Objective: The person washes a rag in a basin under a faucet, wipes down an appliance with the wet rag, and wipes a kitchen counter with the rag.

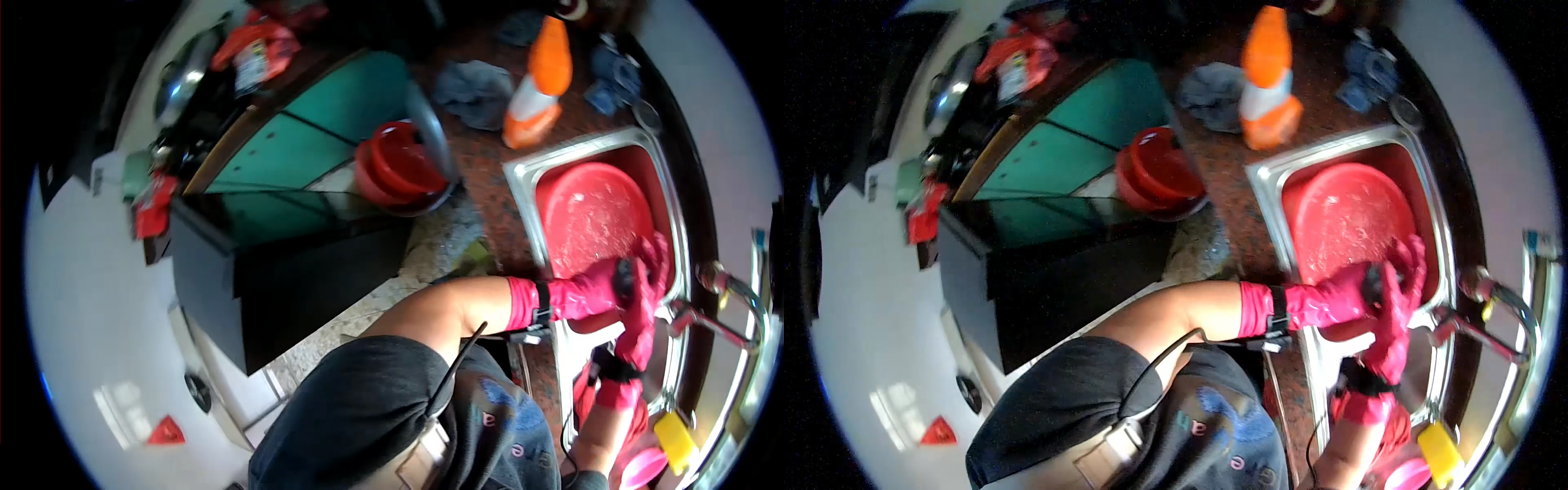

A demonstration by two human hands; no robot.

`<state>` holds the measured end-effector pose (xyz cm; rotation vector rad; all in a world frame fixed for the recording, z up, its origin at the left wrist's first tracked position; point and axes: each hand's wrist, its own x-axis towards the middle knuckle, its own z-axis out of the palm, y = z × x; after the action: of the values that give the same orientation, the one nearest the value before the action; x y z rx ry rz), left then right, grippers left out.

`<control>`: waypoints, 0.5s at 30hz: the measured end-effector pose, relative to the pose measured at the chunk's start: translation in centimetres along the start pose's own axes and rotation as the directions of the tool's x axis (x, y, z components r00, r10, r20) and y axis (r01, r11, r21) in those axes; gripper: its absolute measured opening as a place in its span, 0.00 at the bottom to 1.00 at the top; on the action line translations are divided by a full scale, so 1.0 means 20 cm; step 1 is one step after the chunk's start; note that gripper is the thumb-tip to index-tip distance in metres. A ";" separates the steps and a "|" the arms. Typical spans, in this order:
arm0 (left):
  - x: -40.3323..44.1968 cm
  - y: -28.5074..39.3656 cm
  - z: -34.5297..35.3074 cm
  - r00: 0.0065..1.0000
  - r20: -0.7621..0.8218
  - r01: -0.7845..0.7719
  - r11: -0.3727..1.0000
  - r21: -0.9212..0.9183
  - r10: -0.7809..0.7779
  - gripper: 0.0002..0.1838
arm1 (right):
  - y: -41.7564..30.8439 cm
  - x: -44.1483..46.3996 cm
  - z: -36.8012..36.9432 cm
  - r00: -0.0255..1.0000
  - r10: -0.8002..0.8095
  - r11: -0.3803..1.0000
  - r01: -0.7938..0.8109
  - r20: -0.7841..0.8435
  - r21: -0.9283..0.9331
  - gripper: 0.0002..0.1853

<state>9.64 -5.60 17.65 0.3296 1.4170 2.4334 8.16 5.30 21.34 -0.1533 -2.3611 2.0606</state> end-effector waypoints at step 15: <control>-0.24 0.58 0.24 0.620 0.734 0.784 0.206 -0.585 -0.277 0.10 | -0.53 -0.09 -0.12 0.918 -0.114 0.985 0.154 0.379 -0.077 0.13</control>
<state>14.04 -8.87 29.91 0.0834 -0.1632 1.8490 9.31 6.13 32.28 0.4313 -2.5983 2.0528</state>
